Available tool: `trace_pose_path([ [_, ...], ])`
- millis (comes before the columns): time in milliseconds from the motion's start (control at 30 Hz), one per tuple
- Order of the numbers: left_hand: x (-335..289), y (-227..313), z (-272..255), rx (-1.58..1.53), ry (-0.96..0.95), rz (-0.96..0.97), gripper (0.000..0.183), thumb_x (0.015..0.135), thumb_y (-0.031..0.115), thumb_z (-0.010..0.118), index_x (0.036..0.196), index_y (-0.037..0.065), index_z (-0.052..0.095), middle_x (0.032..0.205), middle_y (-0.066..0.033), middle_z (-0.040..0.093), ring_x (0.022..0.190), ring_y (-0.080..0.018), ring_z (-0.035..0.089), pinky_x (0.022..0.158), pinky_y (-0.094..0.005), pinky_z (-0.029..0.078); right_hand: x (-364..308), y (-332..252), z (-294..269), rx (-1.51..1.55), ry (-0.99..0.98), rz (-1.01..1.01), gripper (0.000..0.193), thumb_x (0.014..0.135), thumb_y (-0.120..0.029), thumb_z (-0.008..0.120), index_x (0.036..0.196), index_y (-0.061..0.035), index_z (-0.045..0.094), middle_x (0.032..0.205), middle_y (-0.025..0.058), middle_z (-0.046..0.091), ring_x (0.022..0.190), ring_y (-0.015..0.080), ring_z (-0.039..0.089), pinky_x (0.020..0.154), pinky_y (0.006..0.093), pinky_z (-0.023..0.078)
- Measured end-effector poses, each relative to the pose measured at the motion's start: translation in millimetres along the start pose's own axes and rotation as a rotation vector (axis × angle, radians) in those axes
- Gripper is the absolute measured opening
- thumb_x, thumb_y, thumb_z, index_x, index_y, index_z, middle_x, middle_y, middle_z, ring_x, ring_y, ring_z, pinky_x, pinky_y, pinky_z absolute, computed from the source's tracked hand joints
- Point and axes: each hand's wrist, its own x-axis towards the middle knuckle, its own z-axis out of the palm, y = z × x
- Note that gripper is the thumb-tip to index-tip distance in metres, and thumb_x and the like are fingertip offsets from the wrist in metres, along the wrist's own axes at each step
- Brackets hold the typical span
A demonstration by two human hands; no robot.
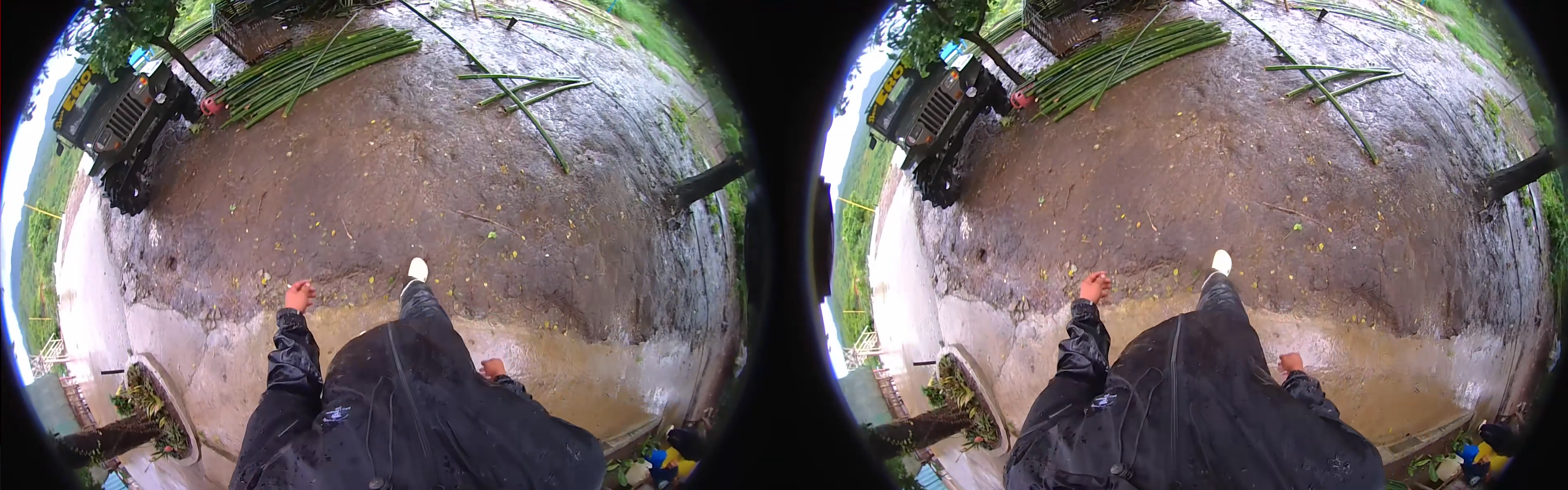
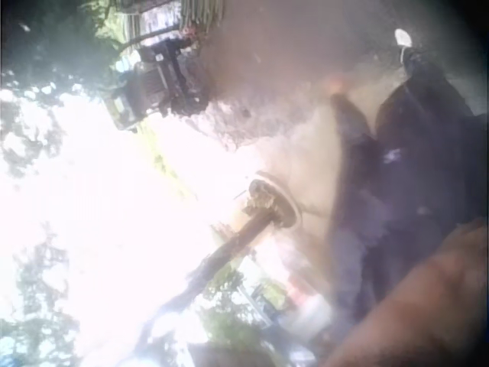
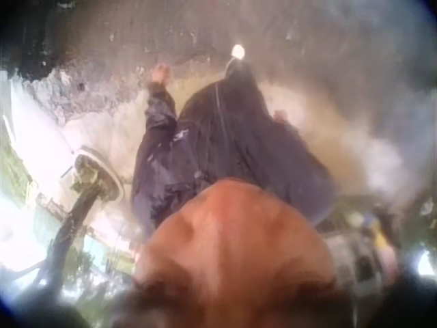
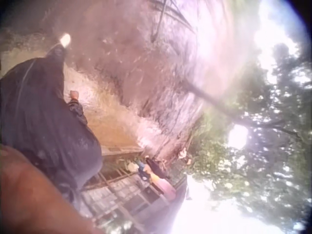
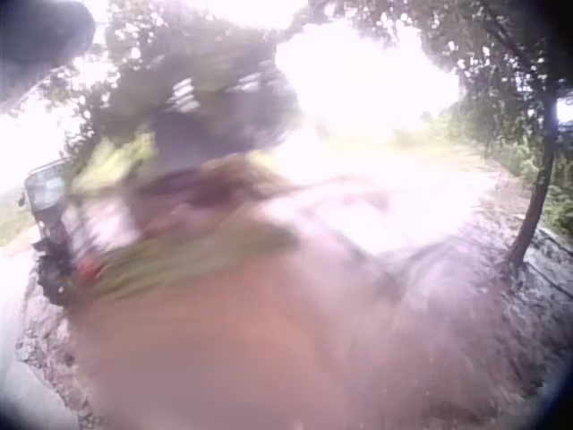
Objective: The person places bamboo poles onto a wooden platform and uses a metal rod as a lever to tighten and secure wire ties around the poles.
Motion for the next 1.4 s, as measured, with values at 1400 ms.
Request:
trace_pose_path([
  [1400, 1118.9, 654.2, 587.8, 1.052, -0.576, -0.322, 0.030, 0.094, 0.033, 0.061, 0.096, 0.008, 0.077, 0.101, -0.0150, 0.076, 0.091, -0.0327, 0.073, 0.079, -0.0479, 0.058, 1019.6, 401.2, -1329.3, 1.123, 0.614, 0.189, 0.038, 0.103, -0.035, 0.058, 0.116, -0.0017, 0.071, 0.092, 0.0127, 0.074, 0.081, 0.0206, 0.069, 0.069, 0.0347, 0.053],
])
